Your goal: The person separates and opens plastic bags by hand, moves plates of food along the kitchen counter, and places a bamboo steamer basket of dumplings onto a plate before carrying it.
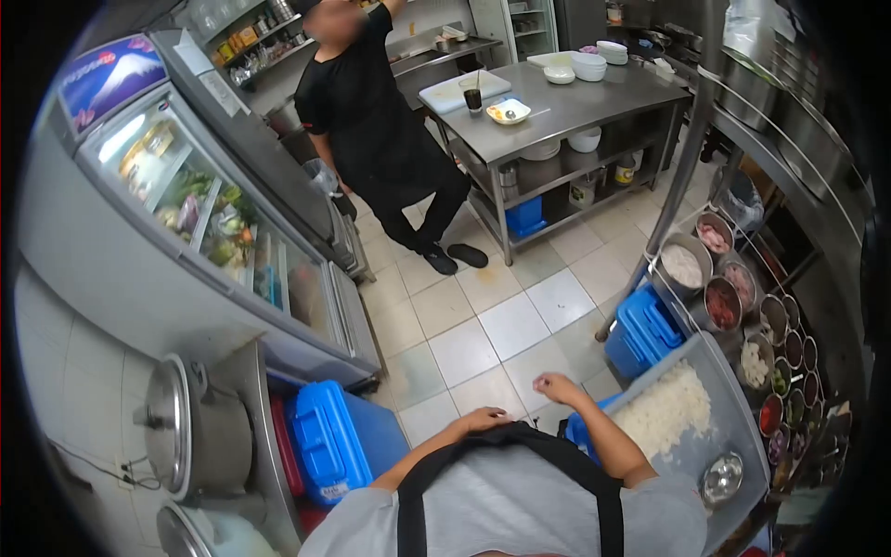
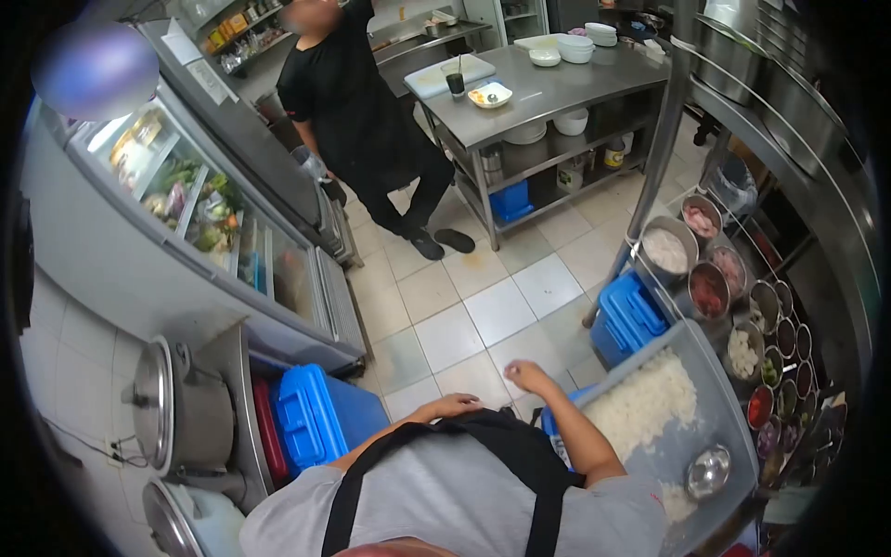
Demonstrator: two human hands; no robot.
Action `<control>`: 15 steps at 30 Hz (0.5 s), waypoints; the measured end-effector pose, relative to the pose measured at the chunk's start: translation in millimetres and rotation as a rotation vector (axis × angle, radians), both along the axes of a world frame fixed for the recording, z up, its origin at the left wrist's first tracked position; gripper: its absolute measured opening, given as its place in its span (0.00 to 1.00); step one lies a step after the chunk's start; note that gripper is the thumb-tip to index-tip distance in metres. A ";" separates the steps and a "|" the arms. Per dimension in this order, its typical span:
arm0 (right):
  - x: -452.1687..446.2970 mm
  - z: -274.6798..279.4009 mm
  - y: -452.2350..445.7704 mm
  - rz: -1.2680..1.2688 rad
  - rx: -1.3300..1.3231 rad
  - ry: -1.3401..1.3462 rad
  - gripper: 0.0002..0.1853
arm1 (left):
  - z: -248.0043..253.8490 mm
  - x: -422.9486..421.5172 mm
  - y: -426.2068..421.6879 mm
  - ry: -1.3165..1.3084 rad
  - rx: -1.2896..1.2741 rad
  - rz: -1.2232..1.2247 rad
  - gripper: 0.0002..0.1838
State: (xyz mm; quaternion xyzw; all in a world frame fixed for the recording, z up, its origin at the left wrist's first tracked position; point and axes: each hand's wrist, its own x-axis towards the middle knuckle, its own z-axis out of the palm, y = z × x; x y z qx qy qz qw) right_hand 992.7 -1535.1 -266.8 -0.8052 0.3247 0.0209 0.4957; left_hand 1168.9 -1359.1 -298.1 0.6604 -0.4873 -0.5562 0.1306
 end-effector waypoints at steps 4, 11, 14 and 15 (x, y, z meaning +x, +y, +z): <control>59.5 -30.4 -106.1 -0.334 0.163 -0.288 0.10 | 25.2 19.3 -86.0 0.124 -0.005 -0.197 0.28; 53.0 -52.6 -180.1 -0.532 0.183 0.043 0.11 | 6.0 98.3 -240.9 0.100 -0.013 -0.297 0.28; 31.3 -110.2 -178.9 -0.822 0.610 0.126 0.13 | 9.3 129.7 -305.9 0.112 0.033 -0.339 0.26; 29.5 -109.0 -184.2 -0.836 0.611 0.132 0.13 | 6.0 136.5 -325.7 0.087 0.074 -0.379 0.24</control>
